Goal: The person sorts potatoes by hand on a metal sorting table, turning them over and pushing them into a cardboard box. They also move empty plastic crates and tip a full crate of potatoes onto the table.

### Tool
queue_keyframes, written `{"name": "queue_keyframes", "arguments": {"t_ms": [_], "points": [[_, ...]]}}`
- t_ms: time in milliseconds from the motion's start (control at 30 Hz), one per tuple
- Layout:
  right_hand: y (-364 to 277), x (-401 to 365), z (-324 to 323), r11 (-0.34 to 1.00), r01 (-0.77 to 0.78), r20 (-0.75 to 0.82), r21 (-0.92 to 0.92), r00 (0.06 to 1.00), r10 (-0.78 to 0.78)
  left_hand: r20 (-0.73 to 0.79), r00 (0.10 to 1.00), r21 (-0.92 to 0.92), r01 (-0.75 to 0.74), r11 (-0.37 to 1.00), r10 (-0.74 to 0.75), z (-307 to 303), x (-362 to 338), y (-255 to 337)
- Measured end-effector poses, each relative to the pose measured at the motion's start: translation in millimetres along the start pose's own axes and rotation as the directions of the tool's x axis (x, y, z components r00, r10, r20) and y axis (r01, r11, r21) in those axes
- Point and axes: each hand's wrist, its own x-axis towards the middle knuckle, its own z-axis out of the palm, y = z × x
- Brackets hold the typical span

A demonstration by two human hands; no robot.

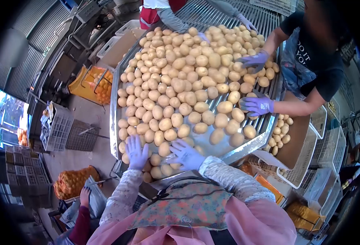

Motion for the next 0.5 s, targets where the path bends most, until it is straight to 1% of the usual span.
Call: {"name": "queue_keyframes", "arguments": {"t_ms": [33, 67, 100, 133, 167, 200, 233, 267, 300, 333, 367, 400, 433, 467, 500], "points": [[-8, 2, 10, 0.994, 0.081, -0.027, 0.068, 0.996, -0.08, -0.043, 0.981, 0.257, -0.174, 0.951, 0.191, 22, -1, 13], [-11, 3, 15, 0.978, 0.159, -0.064, 0.132, 0.986, -0.152, -0.032, 0.922, 0.501, -0.318, 0.805, 0.385, 39, -3, 28], [-6, -1, 11, 0.946, 0.247, -0.133, 0.21, 0.966, -0.223, -0.009, 0.97, 0.275, -0.231, 0.933, 0.242, 45, -13, 62], [7, -9, 8, 0.946, 0.248, -0.12, 0.208, 0.966, -0.227, 0.046, 0.994, 0.035, -0.103, 0.994, 0.101, 39, -22, 92], [21, -21, 4, 0.911, 0.226, -0.045, 0.344, 0.974, -0.224, 0.047, 0.994, 0.026, -0.096, 0.995, 0.095, 26, -24, 97], [35, -36, 1, 0.861, 0.184, 0.026, 0.474, 0.975, -0.223, 0.184, 0.937, -0.095, -0.285, 0.954, 0.298, 11, -26, 93], [55, -58, 0, 0.923, 0.142, -0.107, 0.358, 0.988, -0.111, 0.286, 0.817, -0.239, -0.445, 0.863, 0.501, 3, -22, 84], [75, -79, -3, 0.968, 0.076, -0.249, 0.241, 0.968, -0.014, 0.286, 0.813, -0.249, -0.449, 0.858, 0.508, 4, -13, 65], [87, -90, -34, 0.963, -0.176, -0.229, 0.202, 0.948, 0.222, 0.272, 0.854, -0.194, -0.403, 0.894, 0.444, 7, -7, 41], [99, -96, -67, 0.896, -0.415, -0.22, 0.159, 0.869, 0.442, 0.255, 0.891, -0.138, -0.352, 0.926, 0.376, 11, -4, 30], [116, -105, -68, 0.825, -0.565, -0.347, -0.009, 0.776, 0.527, 0.26, 0.889, -0.144, -0.351, 0.925, 0.378, 15, 5, 36], [128, -110, -64, 0.699, -0.699, -0.484, -0.151, 0.669, 0.564, 0.203, 0.942, -0.138, -0.244, 0.96, 0.269, 20, 24, 48], [133, -108, -55, 0.696, -0.702, -0.482, -0.15, 0.667, 0.568, 0.143, 0.977, -0.137, -0.136, 0.981, 0.156, 25, 41, 61], [137, -103, -44, 0.663, -0.734, -0.442, -0.15, 0.649, 0.619, 0.144, 0.976, -0.14, -0.141, 0.98, 0.161, 32, 54, 79], [139, -100, -39, 0.627, -0.764, -0.399, -0.154, 0.628, 0.668, 0.146, 0.988, -0.027, -0.056, 0.998, 0.06, 40, 62, 104]]}}
